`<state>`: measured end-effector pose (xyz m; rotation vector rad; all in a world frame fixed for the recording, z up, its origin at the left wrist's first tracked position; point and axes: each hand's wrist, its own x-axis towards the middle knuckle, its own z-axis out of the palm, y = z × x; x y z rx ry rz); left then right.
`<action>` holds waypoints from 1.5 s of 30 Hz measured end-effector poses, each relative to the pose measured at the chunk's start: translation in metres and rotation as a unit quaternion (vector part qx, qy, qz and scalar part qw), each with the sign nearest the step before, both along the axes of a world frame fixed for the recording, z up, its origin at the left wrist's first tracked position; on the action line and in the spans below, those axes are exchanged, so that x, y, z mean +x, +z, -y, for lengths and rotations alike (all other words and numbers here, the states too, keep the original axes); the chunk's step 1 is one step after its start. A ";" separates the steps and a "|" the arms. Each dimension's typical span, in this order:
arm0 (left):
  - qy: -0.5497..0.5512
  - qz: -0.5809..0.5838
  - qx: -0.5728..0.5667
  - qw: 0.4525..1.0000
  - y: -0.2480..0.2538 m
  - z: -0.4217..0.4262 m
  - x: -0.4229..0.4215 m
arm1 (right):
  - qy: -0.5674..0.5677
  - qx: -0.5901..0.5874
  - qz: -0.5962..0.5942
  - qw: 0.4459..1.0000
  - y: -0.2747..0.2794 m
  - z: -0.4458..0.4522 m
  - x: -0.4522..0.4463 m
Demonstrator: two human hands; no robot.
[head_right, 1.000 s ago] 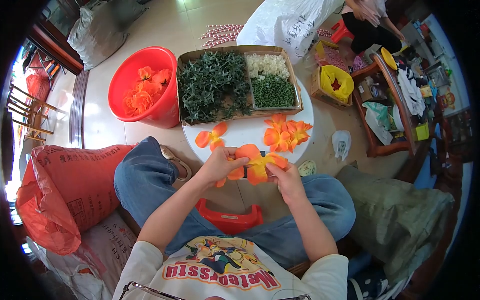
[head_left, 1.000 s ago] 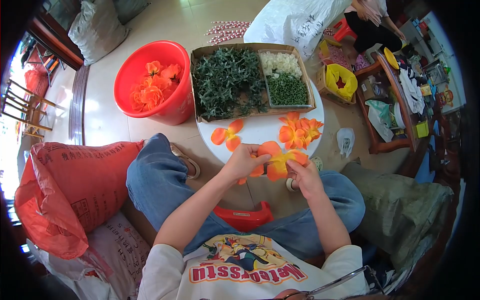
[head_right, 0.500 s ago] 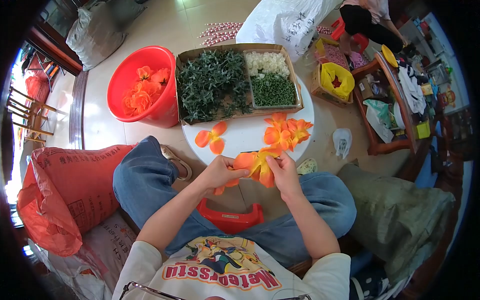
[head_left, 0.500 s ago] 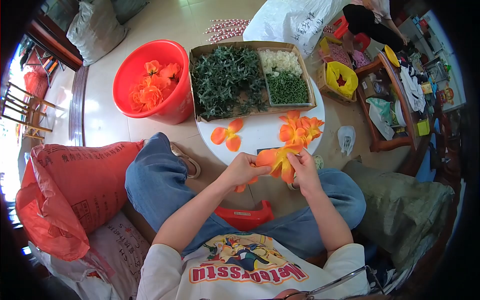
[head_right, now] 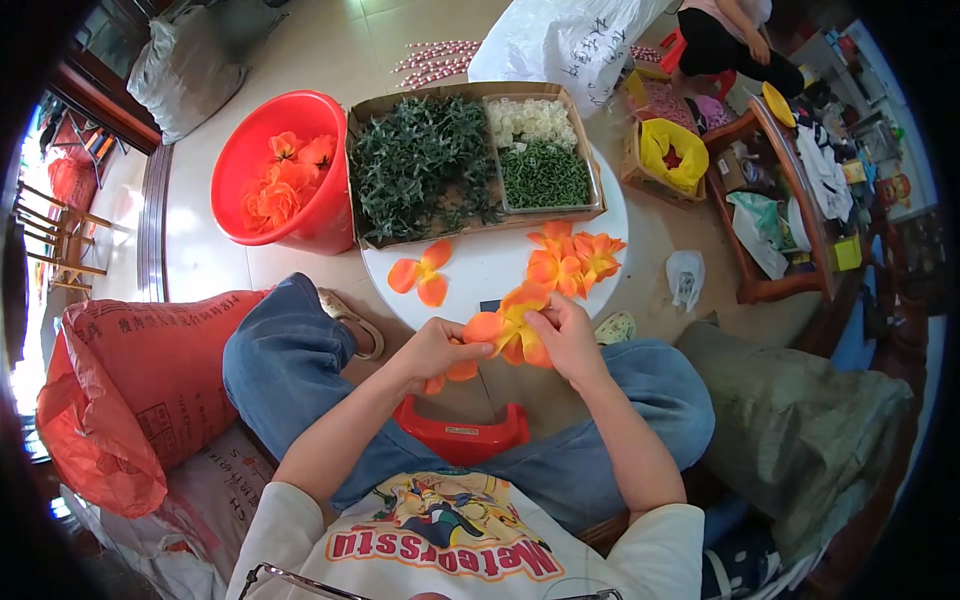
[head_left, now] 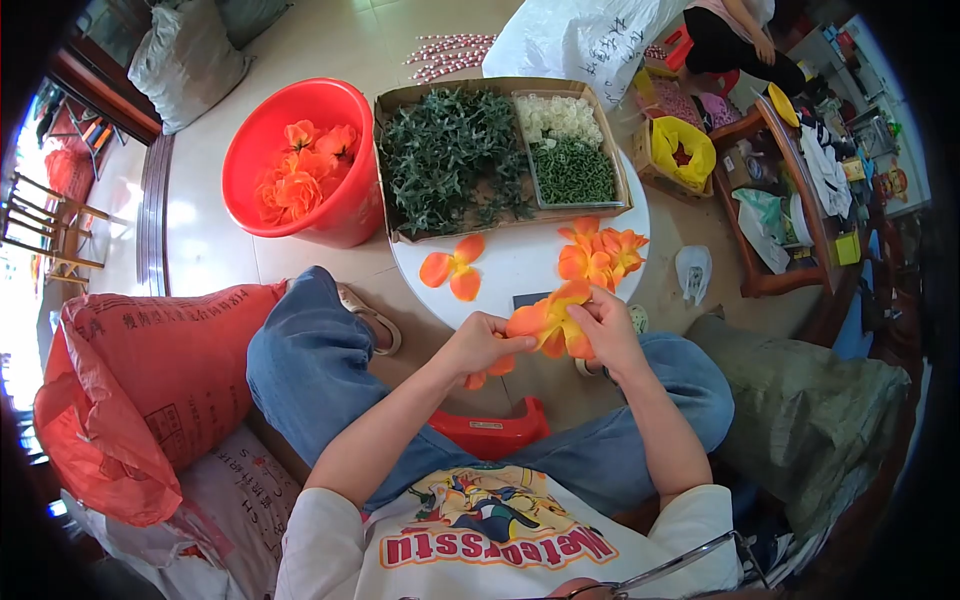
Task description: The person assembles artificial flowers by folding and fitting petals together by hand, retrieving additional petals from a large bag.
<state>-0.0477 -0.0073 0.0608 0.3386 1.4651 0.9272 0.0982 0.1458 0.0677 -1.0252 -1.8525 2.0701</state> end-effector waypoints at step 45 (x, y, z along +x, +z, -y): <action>0.222 0.022 0.296 0.929 0.016 0.046 0.071 | 0.004 -0.235 -0.084 0.968 0.008 0.075 0.030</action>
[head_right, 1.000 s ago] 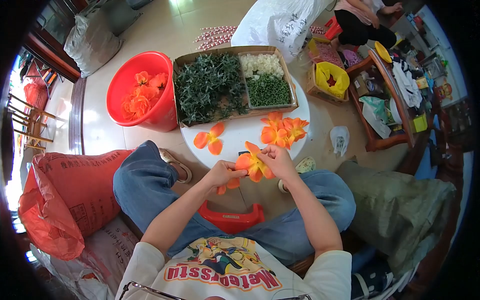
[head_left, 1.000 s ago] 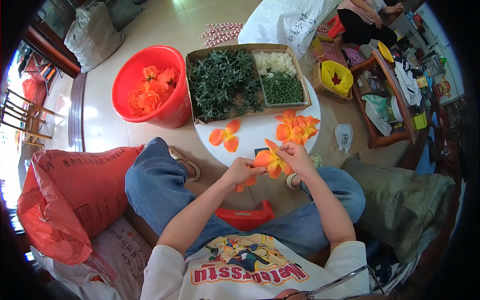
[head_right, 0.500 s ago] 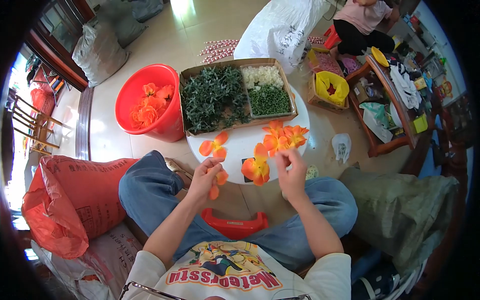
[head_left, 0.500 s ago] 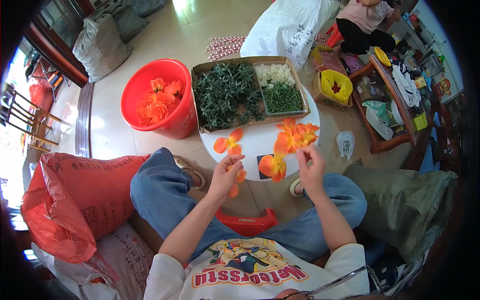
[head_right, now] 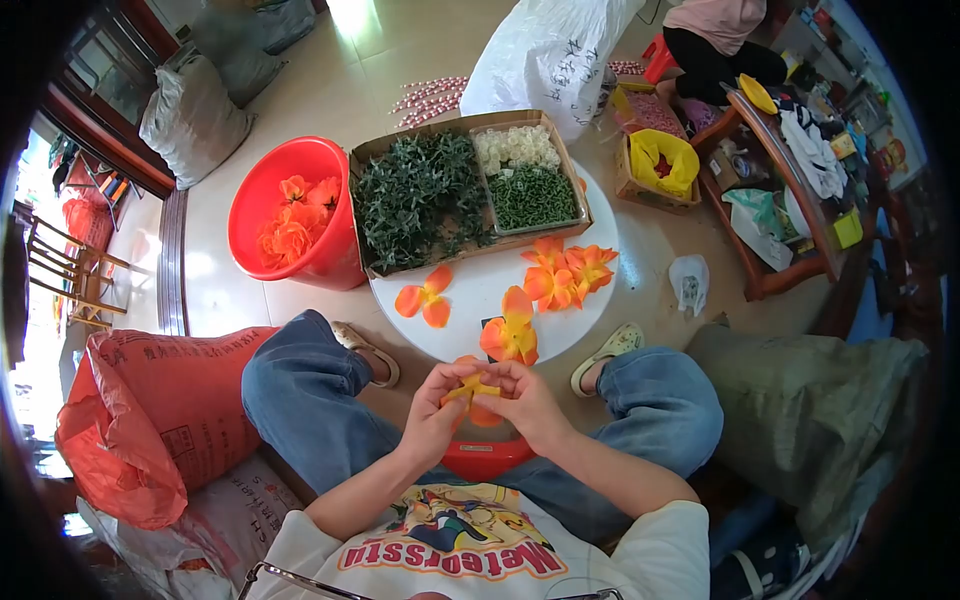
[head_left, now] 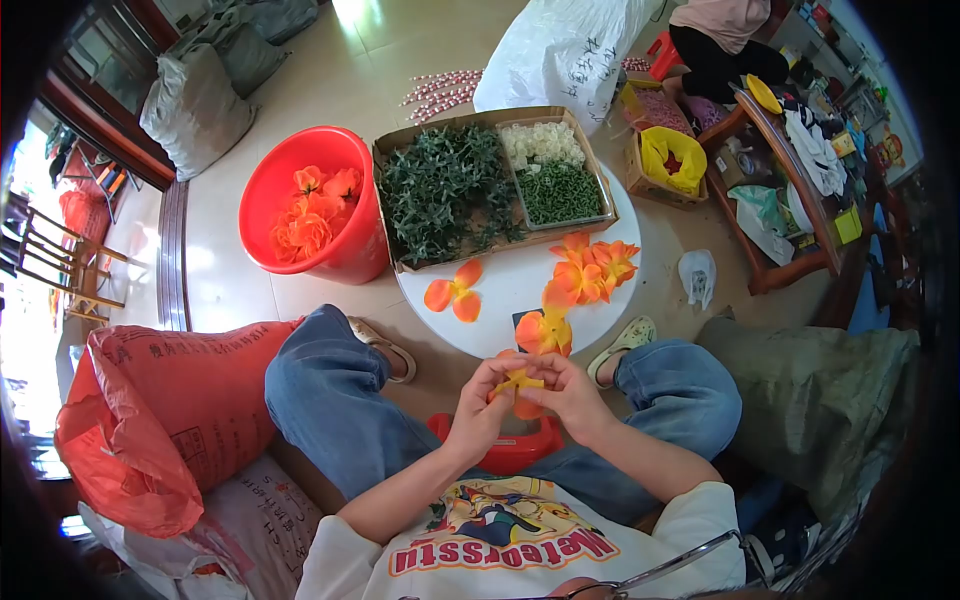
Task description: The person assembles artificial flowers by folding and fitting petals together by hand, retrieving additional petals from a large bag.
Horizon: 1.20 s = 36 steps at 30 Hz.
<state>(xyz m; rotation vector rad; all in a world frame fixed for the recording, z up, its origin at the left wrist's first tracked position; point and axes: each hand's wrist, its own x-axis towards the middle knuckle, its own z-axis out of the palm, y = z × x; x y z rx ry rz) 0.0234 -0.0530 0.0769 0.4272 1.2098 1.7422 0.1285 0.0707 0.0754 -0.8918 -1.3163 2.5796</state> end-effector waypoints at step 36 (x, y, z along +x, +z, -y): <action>0.027 -0.727 0.090 0.680 0.003 0.018 -0.021 | 0.044 0.041 0.041 0.997 0.023 -0.035 0.011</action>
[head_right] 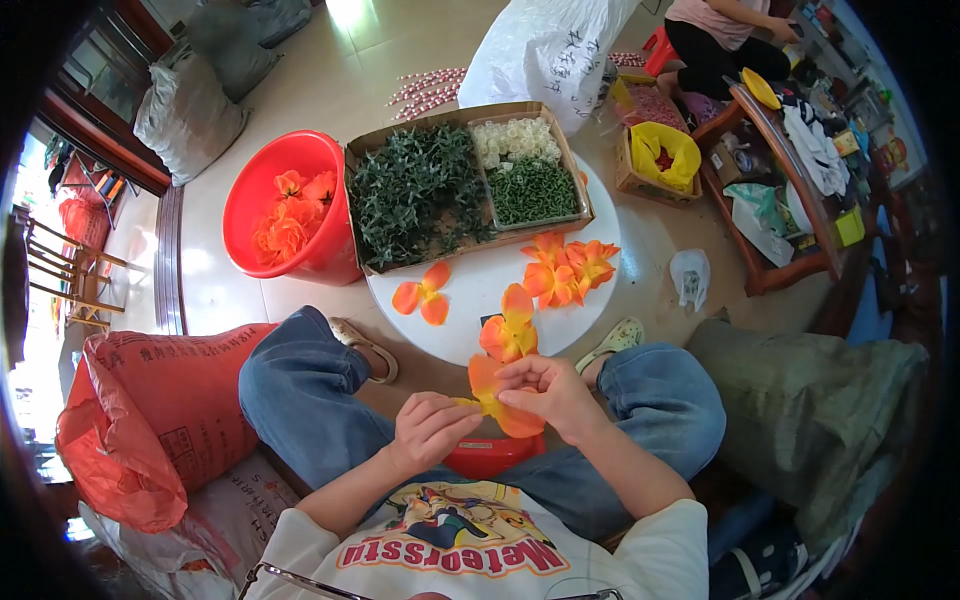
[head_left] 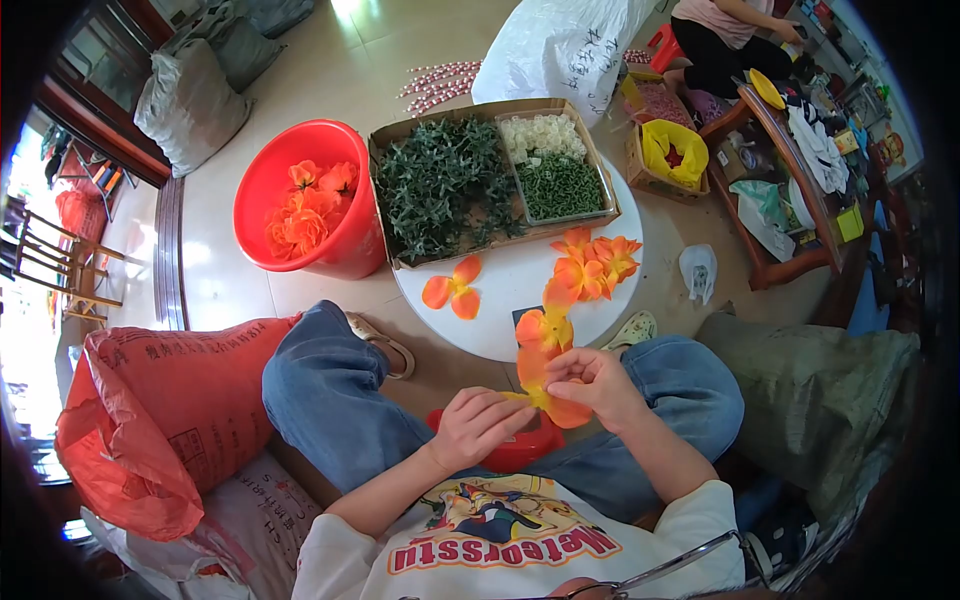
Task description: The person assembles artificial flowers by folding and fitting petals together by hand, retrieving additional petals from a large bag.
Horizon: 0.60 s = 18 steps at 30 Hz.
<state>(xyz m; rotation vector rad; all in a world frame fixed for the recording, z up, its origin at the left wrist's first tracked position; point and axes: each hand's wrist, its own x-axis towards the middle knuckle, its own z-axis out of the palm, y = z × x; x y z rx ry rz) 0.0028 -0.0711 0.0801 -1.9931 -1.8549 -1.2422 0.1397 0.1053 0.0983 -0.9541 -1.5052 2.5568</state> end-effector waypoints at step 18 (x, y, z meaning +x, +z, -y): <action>0.089 0.553 -0.153 0.814 -0.009 0.005 0.012 | 0.171 0.171 -0.109 0.964 0.000 0.011 -0.006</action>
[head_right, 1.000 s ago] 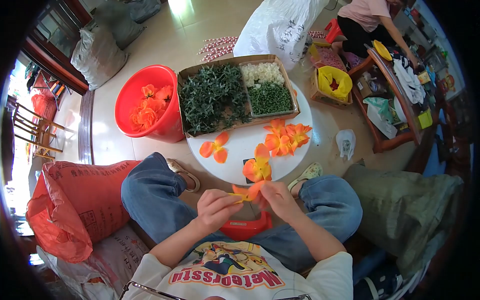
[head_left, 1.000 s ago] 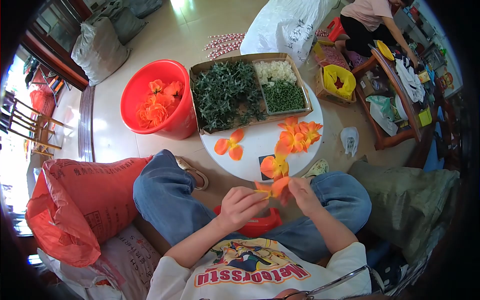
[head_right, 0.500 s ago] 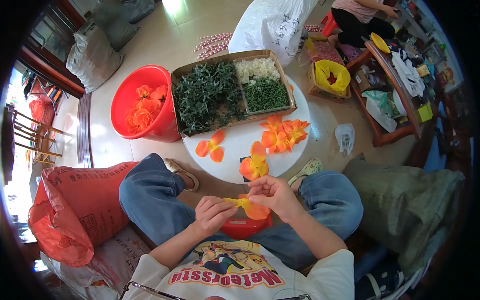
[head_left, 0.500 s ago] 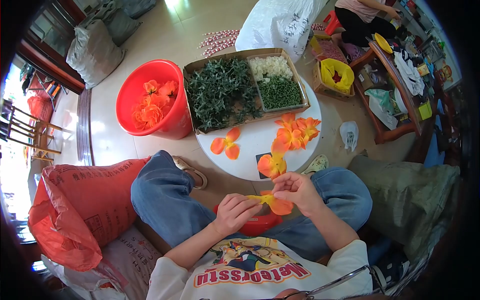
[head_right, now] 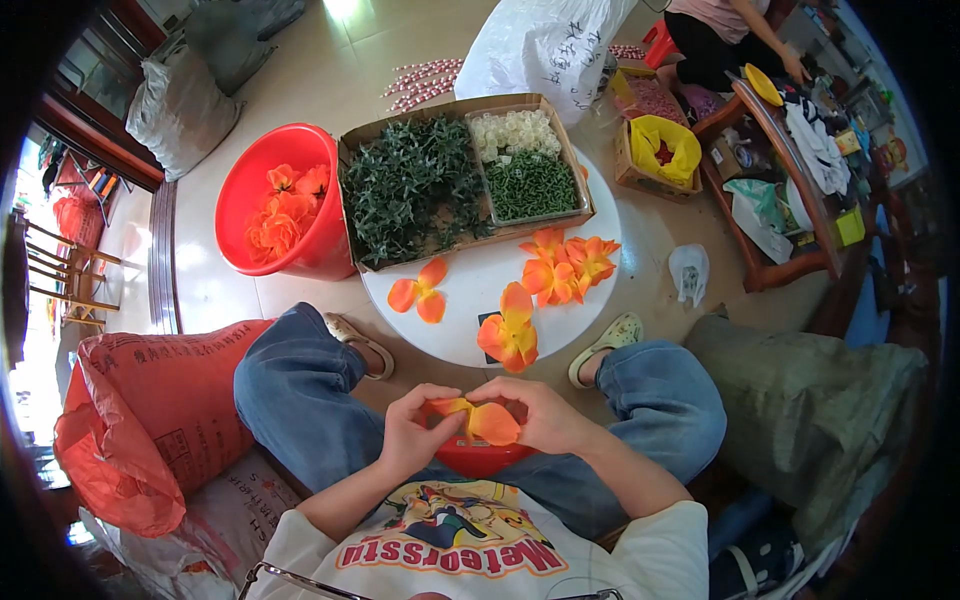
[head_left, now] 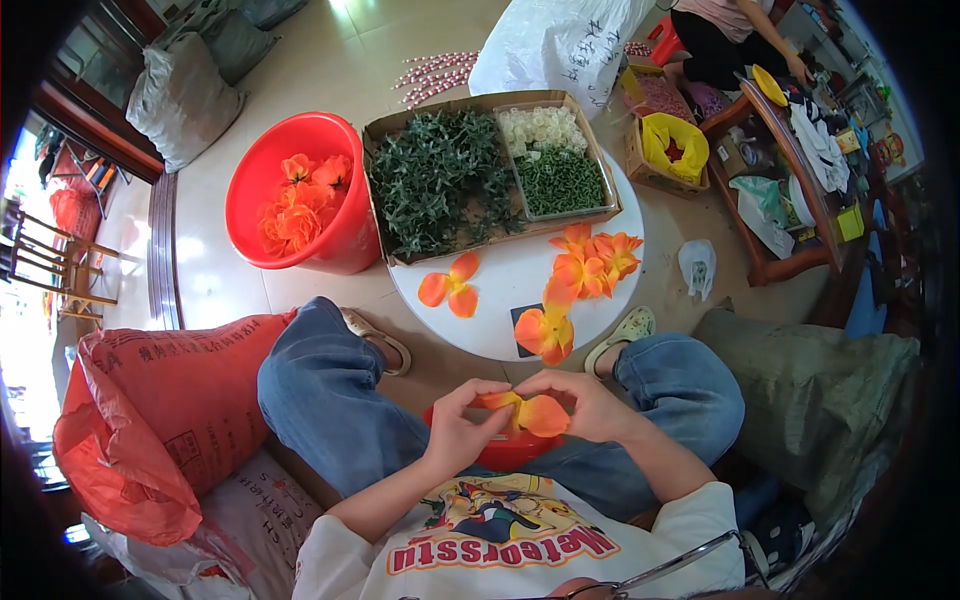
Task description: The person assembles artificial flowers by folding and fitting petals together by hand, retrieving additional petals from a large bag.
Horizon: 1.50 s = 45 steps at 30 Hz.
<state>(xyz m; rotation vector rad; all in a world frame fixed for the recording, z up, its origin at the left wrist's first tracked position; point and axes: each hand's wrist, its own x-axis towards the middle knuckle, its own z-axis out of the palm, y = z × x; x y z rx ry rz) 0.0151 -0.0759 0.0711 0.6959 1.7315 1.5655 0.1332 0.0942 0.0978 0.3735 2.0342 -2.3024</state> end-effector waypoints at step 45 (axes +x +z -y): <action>-0.103 0.115 -0.043 0.987 0.007 -0.090 -0.067 | -0.339 -0.168 0.093 0.921 -0.027 -0.033 -0.016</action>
